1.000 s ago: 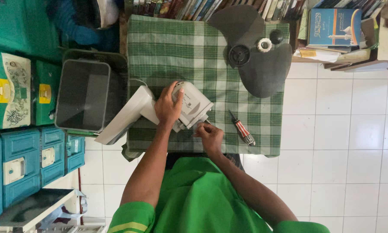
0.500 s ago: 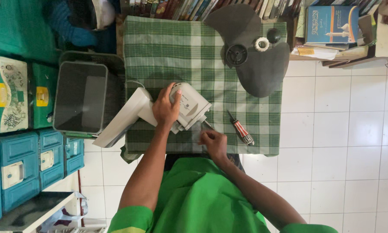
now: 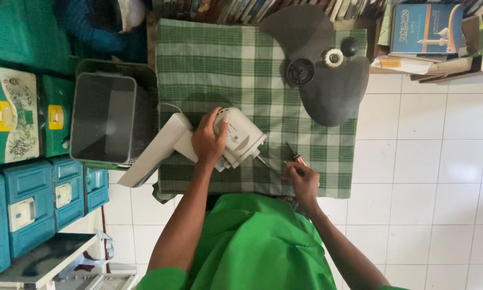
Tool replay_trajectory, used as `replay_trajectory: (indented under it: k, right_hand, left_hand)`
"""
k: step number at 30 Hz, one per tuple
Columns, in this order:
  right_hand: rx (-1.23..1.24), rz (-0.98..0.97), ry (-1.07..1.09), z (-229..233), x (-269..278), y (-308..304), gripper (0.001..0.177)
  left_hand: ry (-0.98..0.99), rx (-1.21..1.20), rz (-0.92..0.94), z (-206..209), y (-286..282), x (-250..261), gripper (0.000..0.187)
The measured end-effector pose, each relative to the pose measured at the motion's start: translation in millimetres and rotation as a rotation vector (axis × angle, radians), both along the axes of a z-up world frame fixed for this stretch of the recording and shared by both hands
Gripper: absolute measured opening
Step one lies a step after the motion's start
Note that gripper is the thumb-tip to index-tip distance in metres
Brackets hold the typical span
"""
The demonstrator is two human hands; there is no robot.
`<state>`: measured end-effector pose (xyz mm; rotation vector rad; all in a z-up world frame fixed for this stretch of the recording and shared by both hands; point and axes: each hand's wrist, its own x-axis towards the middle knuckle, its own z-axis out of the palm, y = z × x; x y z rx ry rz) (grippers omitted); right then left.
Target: The person uses a screwdriver to tighten screws on the base of a white appliance, likely a fan, placed on a table. They repeatedly adjust the appliance and use the tool to secure components while a child walks by in the background.
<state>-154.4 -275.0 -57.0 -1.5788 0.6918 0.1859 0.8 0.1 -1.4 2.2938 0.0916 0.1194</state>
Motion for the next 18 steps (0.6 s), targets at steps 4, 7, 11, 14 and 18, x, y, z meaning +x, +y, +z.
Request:
replay_trajectory:
  k: [4,7,11,14,18]
  right_hand:
    - [0.026,-0.109,-0.047,-6.5,21.2,-14.9,0.020]
    - [-0.028,-0.168,-0.075,-2.8,49.3,-27.5,0.018]
    - [0.097,-0.283,-0.225,17.3,99.4,-46.9,0.014]
    - [-0.251,-0.204,-0.164,37.0,143.9,-75.7,0.016]
    - [-0.415,-0.141,-0.258,45.3,209.2,-111.2,0.016]
  left_hand:
    - [0.049,0.021,0.006,3.0,-2.4,2.9,0.048]
    - [0.087,0.036,0.009,7.1,-4.1,5.7,0.048]
    - [0.068,0.019,0.004,12.3,-2.5,7.1,0.046]
    - [0.058,0.030,0.004,12.9,-5.2,12.1,0.045]
    - [0.061,0.012,0.006,9.4,-5.4,10.5,0.043]
